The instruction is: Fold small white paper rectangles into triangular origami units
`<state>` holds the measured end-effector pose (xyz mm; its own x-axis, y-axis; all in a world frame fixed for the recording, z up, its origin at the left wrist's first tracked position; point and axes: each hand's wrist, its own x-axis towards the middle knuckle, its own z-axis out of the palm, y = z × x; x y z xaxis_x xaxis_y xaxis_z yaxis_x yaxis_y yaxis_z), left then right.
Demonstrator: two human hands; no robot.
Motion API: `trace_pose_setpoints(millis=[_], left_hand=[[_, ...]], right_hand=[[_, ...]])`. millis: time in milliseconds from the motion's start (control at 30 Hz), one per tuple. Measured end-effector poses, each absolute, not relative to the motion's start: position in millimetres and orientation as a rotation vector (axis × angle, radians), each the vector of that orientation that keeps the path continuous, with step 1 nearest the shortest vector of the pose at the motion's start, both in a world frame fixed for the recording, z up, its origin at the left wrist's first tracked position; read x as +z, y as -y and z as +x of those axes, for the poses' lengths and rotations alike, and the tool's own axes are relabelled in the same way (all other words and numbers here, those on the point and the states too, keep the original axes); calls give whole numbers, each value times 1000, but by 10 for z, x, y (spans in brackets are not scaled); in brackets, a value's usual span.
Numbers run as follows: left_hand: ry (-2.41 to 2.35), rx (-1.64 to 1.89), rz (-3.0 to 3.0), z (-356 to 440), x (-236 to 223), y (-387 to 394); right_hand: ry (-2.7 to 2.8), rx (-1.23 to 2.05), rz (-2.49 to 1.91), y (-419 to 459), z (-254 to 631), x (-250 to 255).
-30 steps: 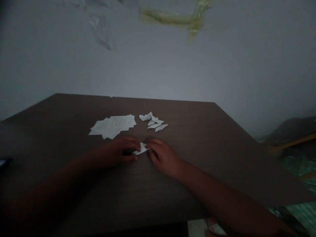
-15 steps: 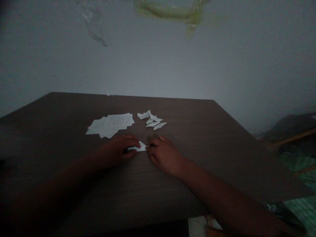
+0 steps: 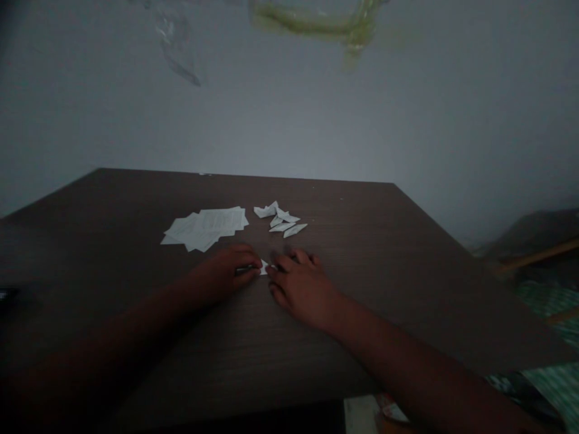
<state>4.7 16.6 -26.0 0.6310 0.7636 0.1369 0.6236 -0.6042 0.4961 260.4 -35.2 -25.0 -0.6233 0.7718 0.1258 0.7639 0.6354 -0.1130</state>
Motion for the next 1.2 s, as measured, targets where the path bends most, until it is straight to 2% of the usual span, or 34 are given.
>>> trace_pose_setpoints(millis=[433, 1200], left_hand=[[-1103, 554, 2524, 55, -348, -171], [-1025, 663, 2543, -80, -496, -263]], right_hand=[[2648, 93, -1045, 328, 2558, -277], [2724, -54, -1226, 423, 2456, -262]])
